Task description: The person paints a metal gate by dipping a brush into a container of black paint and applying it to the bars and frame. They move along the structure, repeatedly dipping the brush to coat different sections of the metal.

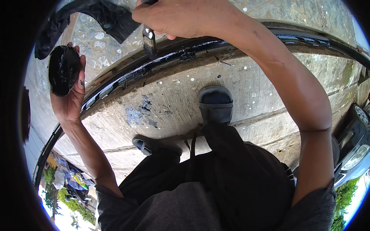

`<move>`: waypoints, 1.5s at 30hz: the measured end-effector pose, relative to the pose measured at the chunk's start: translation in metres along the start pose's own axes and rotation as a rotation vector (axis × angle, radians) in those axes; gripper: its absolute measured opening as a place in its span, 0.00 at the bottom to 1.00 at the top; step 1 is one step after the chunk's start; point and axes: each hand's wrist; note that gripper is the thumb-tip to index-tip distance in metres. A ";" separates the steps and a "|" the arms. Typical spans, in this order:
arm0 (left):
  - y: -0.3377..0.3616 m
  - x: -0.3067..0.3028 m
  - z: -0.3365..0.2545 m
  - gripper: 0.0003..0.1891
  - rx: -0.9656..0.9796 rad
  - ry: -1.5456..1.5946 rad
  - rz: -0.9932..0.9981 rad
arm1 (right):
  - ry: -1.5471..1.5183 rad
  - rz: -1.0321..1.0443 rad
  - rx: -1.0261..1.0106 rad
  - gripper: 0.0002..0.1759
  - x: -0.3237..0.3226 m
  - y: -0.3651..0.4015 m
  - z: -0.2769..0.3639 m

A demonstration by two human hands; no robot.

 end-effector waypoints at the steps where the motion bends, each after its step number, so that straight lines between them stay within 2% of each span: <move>1: 0.002 0.002 0.000 0.28 0.019 -0.023 -0.017 | 0.081 0.001 -0.064 0.09 -0.007 0.003 -0.001; 3: 0.001 0.002 0.000 0.28 0.027 -0.036 0.023 | 0.276 -0.104 -0.172 0.10 0.009 0.010 -0.009; 4: 0.001 0.001 0.000 0.28 0.027 -0.044 0.042 | 0.349 0.008 -0.070 0.11 0.015 0.007 -0.004; 7: 0.000 0.001 -0.004 0.28 0.021 -0.119 0.123 | 0.549 0.056 -0.095 0.11 0.041 0.008 -0.014; 8: 0.002 0.001 -0.007 0.28 0.016 -0.141 0.115 | 0.574 0.015 -0.106 0.12 0.039 0.009 -0.003; 10: 0.007 0.000 -0.012 0.28 0.003 -0.156 0.114 | 0.563 -0.062 0.317 0.11 0.027 0.012 0.059; 12: 0.013 0.001 -0.017 0.27 0.013 -0.176 0.085 | 0.469 -0.199 0.322 0.10 0.017 0.027 0.066; 13: 0.016 0.002 -0.019 0.27 0.018 -0.187 0.070 | 0.379 -0.282 0.120 0.09 0.003 0.046 0.033; 15: 0.021 0.000 -0.018 0.27 0.023 -0.190 0.058 | 0.185 -0.364 -0.047 0.07 0.006 0.068 0.014; 17: 0.023 0.000 -0.017 0.28 0.019 -0.195 0.066 | -0.014 -0.380 0.026 0.06 0.020 0.089 0.020; 18: 0.024 0.000 -0.018 0.28 0.021 -0.196 0.071 | -0.050 -0.387 -0.038 0.05 0.027 0.092 -0.003; 21: 0.028 0.001 -0.019 0.28 0.019 -0.199 0.085 | 0.162 -0.498 0.158 0.05 0.030 0.099 -0.007; 22: 0.031 0.000 -0.021 0.28 0.018 -0.197 0.090 | 0.068 -0.554 0.005 0.06 0.031 0.106 -0.012; 25: 0.035 -0.002 -0.029 0.28 -0.031 -0.143 0.133 | -0.053 -0.525 -0.097 0.07 0.038 0.115 -0.028; 26: 0.037 -0.001 -0.034 0.28 -0.036 -0.139 0.160 | -0.092 -0.476 -0.060 0.06 0.043 0.118 -0.028; 27: 0.040 0.000 -0.034 0.28 0.002 -0.189 0.181 | -0.081 -0.529 -0.048 0.06 0.047 0.119 -0.034; 29: 0.046 0.003 -0.007 0.25 0.467 -0.721 0.151 | -0.064 -0.626 -0.011 0.06 0.046 0.124 -0.049; 31: 0.057 0.001 0.004 0.21 0.663 -0.888 0.101 | -0.018 -0.721 0.016 0.06 0.041 0.135 -0.049; 33: 0.064 0.001 0.000 0.19 0.572 -0.678 0.062 | -0.033 -0.808 0.012 0.06 0.045 0.145 -0.057; 37: 0.066 0.009 -0.008 0.21 0.303 -0.179 -0.045 | -0.175 -0.752 0.057 0.08 0.073 0.136 -0.081; 38: 0.065 0.017 -0.010 0.26 0.257 -0.138 -0.112 | -0.258 -0.733 0.052 0.10 0.074 0.133 -0.084; 42: 0.064 0.029 -0.010 0.26 0.299 -0.168 -0.190 | -0.376 -0.789 0.001 0.13 0.048 0.147 -0.069; 45: 0.060 0.018 -0.024 0.25 0.213 -0.152 -0.079 | -0.408 -0.740 -0.071 0.16 0.022 0.145 -0.042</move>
Point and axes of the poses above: each hand's wrist, its own y-axis away from the middle knuckle, its own x-axis out of the palm, z = x × y, and after that the axes turned 2 degrees about -z, right-handed
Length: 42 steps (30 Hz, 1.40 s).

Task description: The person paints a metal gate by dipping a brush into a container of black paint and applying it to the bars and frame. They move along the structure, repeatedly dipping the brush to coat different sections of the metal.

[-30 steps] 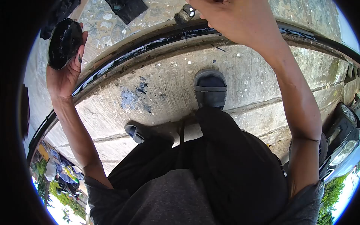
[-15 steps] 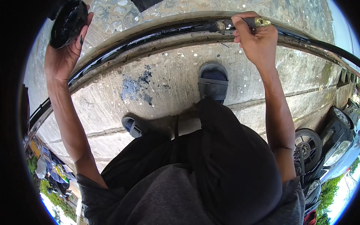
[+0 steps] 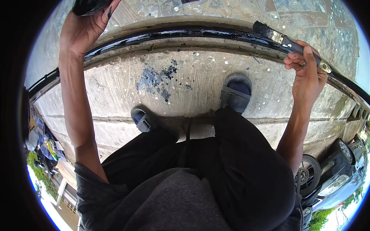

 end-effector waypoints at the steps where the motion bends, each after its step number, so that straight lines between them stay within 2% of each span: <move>1: -0.002 0.000 -0.001 0.26 -0.011 0.007 -0.026 | 0.024 0.057 0.009 0.16 0.013 -0.006 0.016; 4: -0.006 -0.004 -0.006 0.26 -0.047 0.020 -0.010 | 0.022 0.306 0.002 0.14 0.063 -0.026 0.033; 5: -0.005 -0.004 -0.007 0.26 -0.086 0.082 -0.016 | 0.077 0.382 -0.036 0.13 0.082 -0.030 0.028; 8: -0.002 -0.005 -0.002 0.27 -0.038 0.069 -0.042 | 0.311 0.615 -0.171 0.12 0.139 -0.044 0.004; 10: 0.000 -0.014 -0.003 0.29 -0.042 0.106 -0.027 | 0.406 0.687 -0.126 0.11 0.174 -0.042 -0.009; 13: 0.004 -0.017 -0.006 0.29 -0.064 0.188 -0.020 | 0.304 0.716 -0.167 0.11 0.209 -0.041 -0.053; 14: 0.004 -0.021 -0.006 0.29 -0.048 0.176 0.009 | 0.465 0.780 -0.032 0.10 0.210 -0.041 -0.053; 16: 0.004 -0.034 -0.005 0.29 -0.021 0.154 0.063 | 0.539 0.783 -0.149 0.10 0.206 -0.050 -0.062; 19: 0.007 -0.034 -0.008 0.28 0.002 0.247 0.008 | 0.466 0.675 -0.095 0.10 0.201 -0.071 -0.052; 22: -0.001 -0.043 -0.009 0.27 -0.007 0.261 -0.004 | 0.322 0.673 0.078 0.11 0.230 -0.070 -0.052; 23: -0.005 -0.047 -0.009 0.27 -0.010 0.252 -0.015 | 0.340 0.717 0.195 0.13 0.236 -0.070 -0.052; 25: -0.009 -0.052 -0.005 0.26 0.054 0.105 0.027 | 0.446 0.699 0.253 0.13 0.229 -0.081 -0.055; 26: -0.012 -0.070 -0.015 0.26 0.000 0.162 0.100 | 0.497 0.697 0.283 0.13 0.224 -0.089 -0.055; 27: -0.015 -0.088 -0.025 0.28 -0.058 0.215 0.171 | 0.619 0.640 0.237 0.12 0.215 -0.100 -0.050; 28: -0.017 -0.106 -0.034 0.30 -0.120 0.263 0.238 | 0.574 0.617 0.160 0.11 0.216 -0.104 -0.052; 30: -0.024 -0.111 -0.031 0.31 -0.130 0.333 0.232 | 0.507 0.541 0.010 0.11 0.210 -0.110 -0.052; 31: -0.032 -0.117 -0.020 0.31 -0.160 0.407 0.223 | 0.323 0.551 0.143 0.11 0.236 -0.096 -0.044; 32: -0.032 -0.124 -0.017 0.32 -0.167 0.453 0.207 | 0.299 0.687 0.494 0.08 0.239 -0.103 -0.026; 34: -0.034 -0.134 -0.007 0.33 -0.173 0.544 0.175 | 0.402 0.779 0.498 0.12 0.230 -0.109 -0.036; 37: -0.034 -0.140 -0.001 0.33 -0.148 0.590 0.168 | 0.754 0.609 0.282 0.11 0.180 -0.126 -0.055; 40: -0.036 -0.132 0.003 0.33 -0.130 0.558 0.178 | 0.943 0.594 0.117 0.12 0.137 -0.144 -0.053; 42: -0.046 -0.107 -0.003 0.33 -0.190 0.464 0.219 | 0.636 0.590 0.237 0.11 0.159 -0.129 -0.044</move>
Point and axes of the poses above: each hand's wrist, its own y-axis away from the middle knuckle, its own x-axis out of the palm, z = x × y, and after that the axes turned 2 degrees about -z, right-handed
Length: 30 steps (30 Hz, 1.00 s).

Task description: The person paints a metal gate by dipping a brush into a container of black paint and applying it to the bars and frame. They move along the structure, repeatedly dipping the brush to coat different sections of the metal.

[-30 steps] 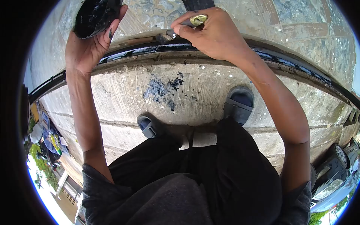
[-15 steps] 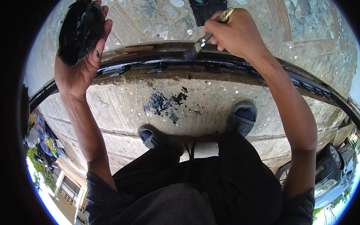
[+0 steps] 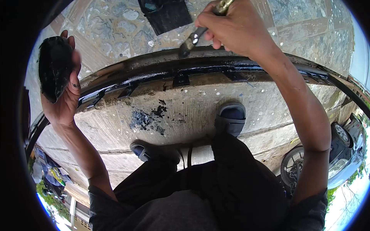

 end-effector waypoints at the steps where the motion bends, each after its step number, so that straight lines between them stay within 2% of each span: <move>1: -0.007 0.011 0.003 0.34 -0.055 -0.058 0.009 | -0.120 0.003 -0.004 0.11 0.019 -0.002 0.009; 2: -0.011 0.014 0.008 0.34 -0.073 -0.062 0.018 | -0.241 0.009 -0.012 0.12 0.031 -0.003 0.014; 5: -0.014 0.019 0.012 0.34 -0.100 -0.082 0.035 | -0.257 0.111 0.067 0.13 0.048 -0.006 0.002; 9: -0.002 0.016 0.012 0.34 -0.073 -0.073 -0.021 | 0.019 0.079 0.115 0.13 0.030 -0.013 0.011; 12: -0.003 0.016 0.016 0.34 -0.077 -0.089 -0.023 | -0.261 0.202 0.286 0.14 0.036 -0.009 0.046; 16: -0.005 0.019 0.018 0.35 -0.099 -0.137 -0.030 | -0.113 0.289 0.245 0.13 -0.004 -0.017 0.025; 17: -0.005 0.022 0.018 0.36 -0.089 -0.151 -0.063 | -0.036 0.188 0.345 0.13 -0.011 -0.016 0.026; 20: -0.013 0.021 0.022 0.37 -0.093 -0.163 -0.065 | -0.074 0.152 0.403 0.13 -0.043 -0.002 0.003; 21: -0.017 0.023 0.025 0.38 -0.107 -0.177 -0.061 | -0.024 0.125 0.480 0.12 -0.054 0.000 -0.009; 24: -0.026 0.022 0.034 0.38 -0.109 -0.166 -0.099 | 0.270 0.017 0.448 0.11 -0.091 0.004 -0.017; 26: -0.030 0.021 0.041 0.38 -0.115 -0.148 -0.112 | 0.410 0.075 0.251 0.12 -0.092 0.003 -0.026; 28: -0.039 0.023 0.050 0.38 -0.152 -0.135 -0.114 | 0.548 0.168 0.093 0.13 -0.076 0.003 -0.005; 29: -0.042 0.023 0.056 0.38 -0.165 -0.129 -0.109 | 0.464 0.235 -0.033 0.13 -0.072 -0.003 0.000; 30: -0.044 0.021 0.059 0.37 -0.173 -0.135 -0.090 | 0.329 0.259 -0.033 0.13 -0.068 -0.006 0.005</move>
Point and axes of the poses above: each hand's wrist, its own y-axis away from the middle knuckle, its own x-axis out of the palm, z = x × y, and after that the axes turned 2 degrees about -z, right-handed
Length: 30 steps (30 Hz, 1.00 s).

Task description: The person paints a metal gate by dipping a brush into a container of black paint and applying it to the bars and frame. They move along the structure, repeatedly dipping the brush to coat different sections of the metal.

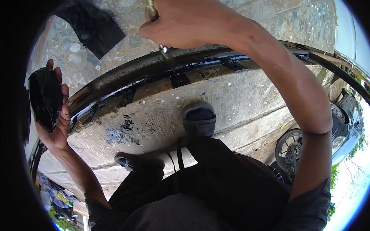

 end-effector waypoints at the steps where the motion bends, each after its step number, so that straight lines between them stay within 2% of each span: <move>1: -0.003 -0.001 0.003 0.37 -0.006 -0.009 0.019 | -0.134 0.023 -0.018 0.13 0.002 -0.003 0.006; 2: -0.006 -0.001 0.004 0.37 -0.011 -0.020 0.024 | -0.333 0.019 0.086 0.13 0.004 -0.001 0.015; 4: -0.010 0.002 0.004 0.36 -0.017 -0.045 0.034 | -0.528 0.036 0.229 0.13 0.004 0.002 0.007; 6: -0.012 0.006 0.005 0.36 -0.040 -0.046 0.042 | -0.519 0.093 0.310 0.13 0.009 0.005 -0.025; 8: -0.011 0.009 0.008 0.36 -0.066 -0.044 0.025 | -0.549 0.063 0.329 0.12 -0.008 0.026 -0.051; 10: -0.012 0.011 0.013 0.36 -0.089 -0.045 0.018 | -0.450 0.035 0.431 0.11 -0.026 0.038 -0.060; 13: -0.015 0.010 0.022 0.35 -0.095 -0.029 0.028 | -0.385 -0.131 0.364 0.10 -0.037 0.062 -0.068; 16: -0.020 0.010 0.028 0.35 -0.102 -0.023 0.049 | -0.373 -0.048 0.507 0.11 -0.033 0.072 -0.058; 17: -0.020 0.011 0.029 0.35 -0.107 -0.027 0.053 | -0.305 -0.081 0.052 0.12 -0.018 0.081 -0.109; 20: -0.016 0.014 0.030 0.35 -0.110 -0.045 0.046 | -0.085 -0.179 0.139 0.11 -0.046 0.102 -0.133; 24: -0.017 0.018 0.039 0.36 -0.093 -0.056 0.037 | -0.265 -0.200 0.089 0.10 -0.048 0.115 -0.121; 25: -0.018 0.018 0.042 0.36 -0.091 -0.063 0.048 | -0.228 -0.139 0.181 0.10 -0.047 0.116 -0.117; 28: -0.018 0.023 0.050 0.36 -0.098 -0.049 0.040 | -0.043 -0.213 0.147 0.10 -0.058 0.121 -0.129; 30: -0.018 0.028 0.052 0.37 -0.090 -0.038 0.001 | -0.122 -0.198 0.104 0.09 -0.051 0.123 -0.120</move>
Point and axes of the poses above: each hand's wrist, its own y-axis away from the middle knuckle, its own x-axis out of the palm, z = x × y, and after that the axes turned 2 degrees about -z, right-handed
